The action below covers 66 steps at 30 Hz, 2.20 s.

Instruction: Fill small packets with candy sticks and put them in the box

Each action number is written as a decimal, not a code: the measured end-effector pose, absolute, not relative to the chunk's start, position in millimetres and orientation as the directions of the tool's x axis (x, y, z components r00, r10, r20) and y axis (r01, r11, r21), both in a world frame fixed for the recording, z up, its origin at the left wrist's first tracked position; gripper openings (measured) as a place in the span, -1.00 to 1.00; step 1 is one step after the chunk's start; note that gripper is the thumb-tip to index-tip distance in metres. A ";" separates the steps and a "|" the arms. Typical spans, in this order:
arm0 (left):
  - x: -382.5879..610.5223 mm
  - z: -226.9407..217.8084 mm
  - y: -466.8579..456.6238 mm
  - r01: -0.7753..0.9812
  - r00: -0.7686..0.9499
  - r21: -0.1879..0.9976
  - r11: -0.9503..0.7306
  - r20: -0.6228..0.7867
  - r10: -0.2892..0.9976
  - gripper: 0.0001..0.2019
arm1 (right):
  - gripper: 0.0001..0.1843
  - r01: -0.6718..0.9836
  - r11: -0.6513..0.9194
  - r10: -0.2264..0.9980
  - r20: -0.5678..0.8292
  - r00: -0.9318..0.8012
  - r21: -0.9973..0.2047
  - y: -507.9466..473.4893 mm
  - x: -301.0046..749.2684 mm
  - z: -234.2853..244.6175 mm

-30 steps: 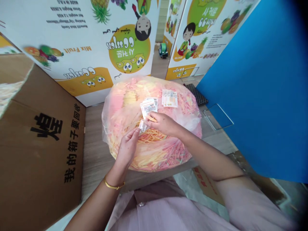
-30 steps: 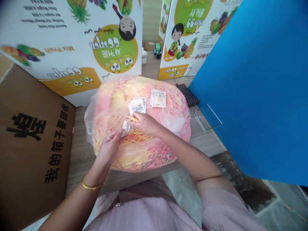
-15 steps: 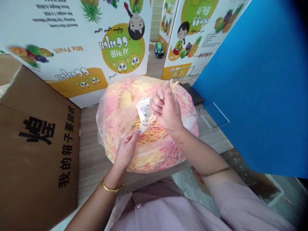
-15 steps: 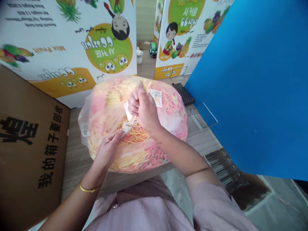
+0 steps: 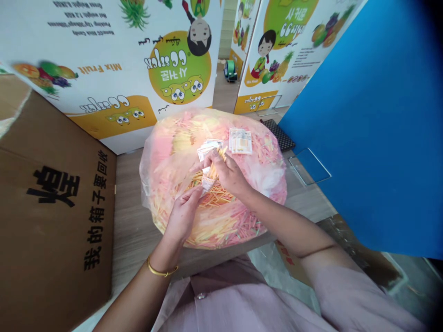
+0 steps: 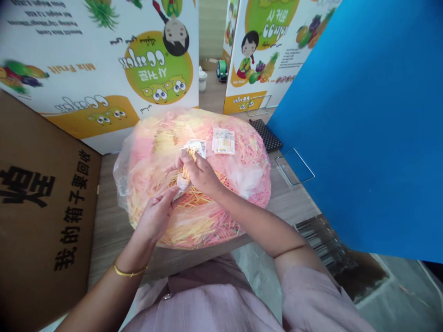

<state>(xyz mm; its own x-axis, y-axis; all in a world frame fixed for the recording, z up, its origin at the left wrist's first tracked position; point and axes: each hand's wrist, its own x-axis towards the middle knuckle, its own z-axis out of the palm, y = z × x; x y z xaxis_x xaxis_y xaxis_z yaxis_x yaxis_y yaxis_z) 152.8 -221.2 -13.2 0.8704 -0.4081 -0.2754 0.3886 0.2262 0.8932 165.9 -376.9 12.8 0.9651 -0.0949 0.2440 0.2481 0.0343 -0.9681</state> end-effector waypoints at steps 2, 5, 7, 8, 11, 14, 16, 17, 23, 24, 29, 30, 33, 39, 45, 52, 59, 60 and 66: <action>152.4 -13.0 -222.2 0.386 0.871 0.897 0.217 -0.276 -0.407 -0.69 | -0.37 0.203 0.010 -0.064 0.202 0.977 -0.979 -378.0 167.4 9.6; 152.6 -14.0 -222.7 0.378 0.876 0.902 0.209 -0.275 -0.397 -0.69 | -0.34 0.140 -0.001 -0.001 0.140 0.990 -0.990 -379.7 169.1 8.2; 152.9 -14.2 -222.3 0.390 0.875 0.894 0.220 -0.284 -0.393 -0.69 | -0.34 0.126 0.001 0.050 0.126 0.991 -0.992 -381.2 170.7 8.3; 153.1 -14.0 -222.0 0.398 0.874 0.888 0.229 -0.291 -0.389 -0.69 | -0.35 0.125 0.010 0.067 0.125 0.990 -0.992 -382.1 171.8 8.1; 153.4 -12.8 -221.3 0.420 0.869 0.873 0.249 -0.308 -0.387 -0.70 | -0.38 0.064 0.110 0.033 0.068 0.997 -0.992 -384.0 175.1 6.1; 153.9 -11.4 -221.8 0.425 0.864 0.873 0.241 -0.312 -0.394 -0.70 | -0.33 -0.040 0.246 0.012 -0.038 0.999 -0.968 -384.2 176.6 4.1; 154.2 -10.8 -222.7 0.425 0.865 0.874 0.238 -0.314 -0.390 -0.69 | -0.29 -0.032 0.248 -0.002 -0.033 0.999 -0.968 -383.7 176.8 3.4; 154.2 -10.7 -223.1 0.424 0.867 0.874 0.239 -0.315 -0.386 -0.69 | -0.29 0.003 0.218 -0.025 -0.003 1.000 -0.976 -383.4 177.0 3.2; 155.1 -16.2 -220.8 0.373 0.882 0.902 0.215 -0.274 -0.382 -0.68 | -0.31 0.110 0.145 -0.135 0.091 0.987 -0.983 -384.2 180.1 2.0; 155.5 -18.4 -219.7 0.345 0.886 0.918 0.194 -0.250 -0.390 -0.68 | -0.30 0.076 0.171 -0.135 0.053 0.989 -0.982 -384.1 180.3 2.1; 156.7 -24.6 -217.4 0.249 0.901 0.962 0.116 -0.186 -0.393 -0.66 | -0.29 -0.033 0.227 -0.071 -0.051 0.996 -0.973 -378.0 175.9 3.5; 156.7 -23.3 -217.9 0.278 0.897 0.949 0.146 -0.202 -0.392 -0.67 | -0.31 -0.019 0.205 -0.040 -0.028 0.999 -0.979 -376.5 174.4 4.1; 156.6 -14.6 -219.1 0.405 0.871 0.873 0.270 -0.279 -0.405 -0.71 | -0.35 0.070 0.148 0.033 0.076 0.997 -0.986 -376.0 172.2 6.8; 156.8 -3.7 -217.9 0.525 0.807 0.799 0.292 -0.359 -0.468 -0.68 | -0.37 0.048 0.017 0.111 0.050 0.993 -0.999 -389.3 175.1 9.3; 152.8 -9.5 -219.7 0.425 0.806 0.885 0.191 -0.274 -0.525 -0.58 | -0.32 0.003 -0.007 0.111 0.002 0.994 -1.000 -389.2 177.1 14.6; 160.9 -11.3 -211.4 0.453 0.845 0.868 0.203 -0.346 -0.409 -0.59 | -0.27 0.017 0.119 -0.116 0.003 0.993 -0.993 -413.4 182.2 27.3; 160.6 -10.0 -210.5 0.444 0.841 0.861 0.249 -0.304 -0.447 -0.63 | -0.52 0.121 -0.189 0.067 0.110 0.992 -0.974 -407.0 177.9 11.4; 160.1 -10.6 -211.1 0.442 0.837 0.865 0.239 -0.302 -0.456 -0.64 | -0.55 0.130 -0.219 0.127 0.104 0.986 -0.967 -403.0 178.3 11.6; 161.8 -12.1 -205.9 0.488 0.823 0.832 0.264 -0.338 -0.456 -0.65 | -0.60 0.110 -0.145 -0.106 0.126 0.986 -0.983 -398.7 185.0 26.0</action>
<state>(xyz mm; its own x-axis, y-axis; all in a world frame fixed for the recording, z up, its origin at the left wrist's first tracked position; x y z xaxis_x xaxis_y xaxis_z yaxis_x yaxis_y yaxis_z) 161.8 -205.9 -12.1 0.8232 -0.4563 -0.3378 0.4879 0.2644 0.8319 185.0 -398.7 26.0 0.9863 -0.1059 0.1264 0.1105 -0.1446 -0.9833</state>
